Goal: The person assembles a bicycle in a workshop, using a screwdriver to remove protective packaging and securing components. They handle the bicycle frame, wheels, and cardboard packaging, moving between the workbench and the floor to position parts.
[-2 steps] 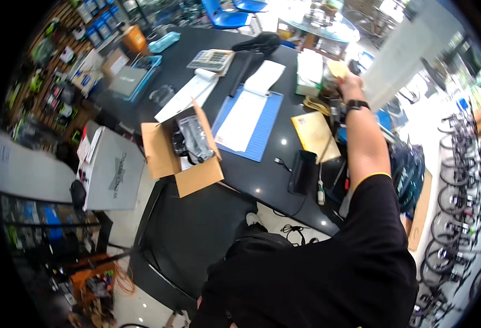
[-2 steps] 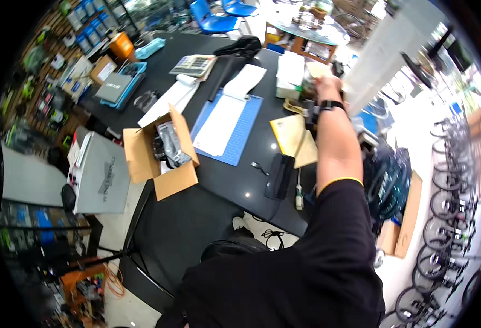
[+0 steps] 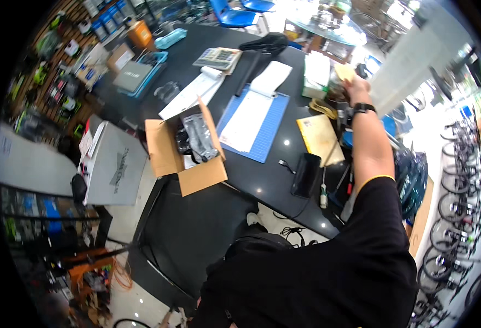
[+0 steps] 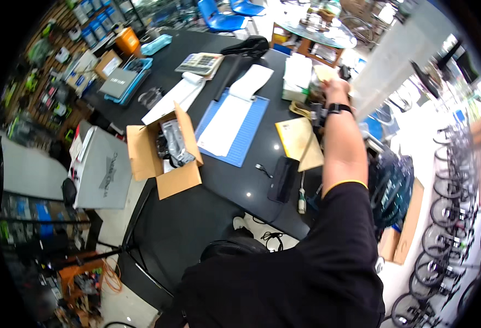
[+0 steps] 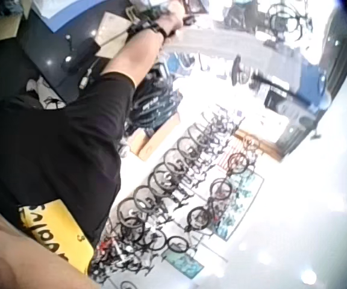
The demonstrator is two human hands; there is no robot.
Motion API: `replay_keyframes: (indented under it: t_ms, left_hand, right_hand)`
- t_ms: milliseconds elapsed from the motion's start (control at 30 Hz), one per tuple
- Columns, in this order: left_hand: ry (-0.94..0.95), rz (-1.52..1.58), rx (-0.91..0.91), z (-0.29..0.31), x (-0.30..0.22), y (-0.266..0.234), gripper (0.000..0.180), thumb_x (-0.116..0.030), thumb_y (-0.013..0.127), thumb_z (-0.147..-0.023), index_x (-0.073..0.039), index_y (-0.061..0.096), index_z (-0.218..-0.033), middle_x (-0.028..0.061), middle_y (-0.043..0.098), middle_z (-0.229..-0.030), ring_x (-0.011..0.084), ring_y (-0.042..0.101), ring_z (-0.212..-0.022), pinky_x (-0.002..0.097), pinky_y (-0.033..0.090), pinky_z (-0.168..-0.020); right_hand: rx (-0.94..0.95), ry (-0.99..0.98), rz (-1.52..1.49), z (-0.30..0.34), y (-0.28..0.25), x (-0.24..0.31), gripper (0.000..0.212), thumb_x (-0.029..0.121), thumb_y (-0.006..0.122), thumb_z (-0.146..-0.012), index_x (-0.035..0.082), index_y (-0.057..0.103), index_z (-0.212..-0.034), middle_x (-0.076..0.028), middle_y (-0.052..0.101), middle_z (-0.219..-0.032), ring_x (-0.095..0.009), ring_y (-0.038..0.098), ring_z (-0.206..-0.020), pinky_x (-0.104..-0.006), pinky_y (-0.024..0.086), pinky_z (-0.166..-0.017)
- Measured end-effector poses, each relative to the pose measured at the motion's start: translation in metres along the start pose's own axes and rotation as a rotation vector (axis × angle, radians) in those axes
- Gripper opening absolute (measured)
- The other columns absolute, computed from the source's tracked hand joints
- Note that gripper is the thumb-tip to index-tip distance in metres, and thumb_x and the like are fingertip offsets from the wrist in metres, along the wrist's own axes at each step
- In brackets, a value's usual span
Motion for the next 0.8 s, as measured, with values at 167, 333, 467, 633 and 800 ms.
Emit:
replay_keyframes:
  t_ms: [167,333,467,633,800]
  left_hand:
    - [0.069,-0.09,-0.024,0.065,0.015,0.026,0.025,-0.026,0.064,-0.084,-0.004,0.066,-0.095,0.0197,0.067,-0.09,0.0329,0.063,-0.088,0.0433,0.05,-0.079]
    - [0.094,-0.305,-0.249,0.12,-0.009,0.055,0.026,-0.03,0.065,-0.084,-0.006,0.066,-0.095,0.0187,0.067,-0.087,0.033,0.064,-0.085,0.0437,0.051,-0.077]
    - [-0.187,0.055,-0.316,0.135,-0.053,0.051,0.026,-0.029,0.068,-0.081,-0.004,0.069,-0.088,0.0176,0.07,-0.085,0.0294,0.069,-0.083,0.0395,0.054,-0.078]
    - [-0.154,-0.093,-0.329,0.164,-0.065,0.062,0.032,-0.033,0.067,-0.075,-0.002,0.07,-0.086,0.0222,0.068,-0.089,0.0377,0.065,-0.09,0.0443,0.051,-0.08]
    - [-0.274,-0.028,-0.271,0.174,-0.036,0.079,0.031,-0.029,0.069,-0.076,-0.002,0.071,-0.09,0.0198,0.07,-0.09,0.0358,0.066,-0.091,0.0438,0.05,-0.08]
  right_hand:
    - [0.329,-0.844,1.504,-0.012,-0.031,0.017,0.035,0.036,0.064,-0.09,0.005,0.069,-0.104,-0.011,0.071,-0.098,-0.024,0.066,-0.091,-0.0378,0.05,-0.076]
    - [0.475,-0.503,1.052,0.019,-0.043,-0.023,0.035,0.033,0.064,-0.09,0.004,0.066,-0.111,-0.01,0.068,-0.088,-0.023,0.063,-0.082,-0.0363,0.05,-0.072]
    - [0.542,-0.41,1.001,0.098,0.005,-0.098,0.035,0.032,0.064,-0.09,0.004,0.065,-0.11,-0.009,0.067,-0.088,-0.022,0.062,-0.081,-0.0352,0.049,-0.071]
    - [0.844,-0.381,0.998,0.228,0.08,-0.166,0.033,0.032,0.064,-0.089,0.005,0.064,-0.109,-0.009,0.066,-0.088,-0.021,0.061,-0.08,-0.0338,0.048,-0.069]
    - [1.124,-0.366,1.0,0.326,0.119,-0.207,0.032,0.031,0.064,-0.089,0.005,0.064,-0.108,-0.008,0.065,-0.088,-0.02,0.06,-0.078,-0.0325,0.048,-0.068]
Point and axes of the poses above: each hand's wrist, its own z-axis away from the middle knuckle, its own y-axis out of the palm, x = y × z, the point moved 2 cm from there along -z, towards the middle knuckle
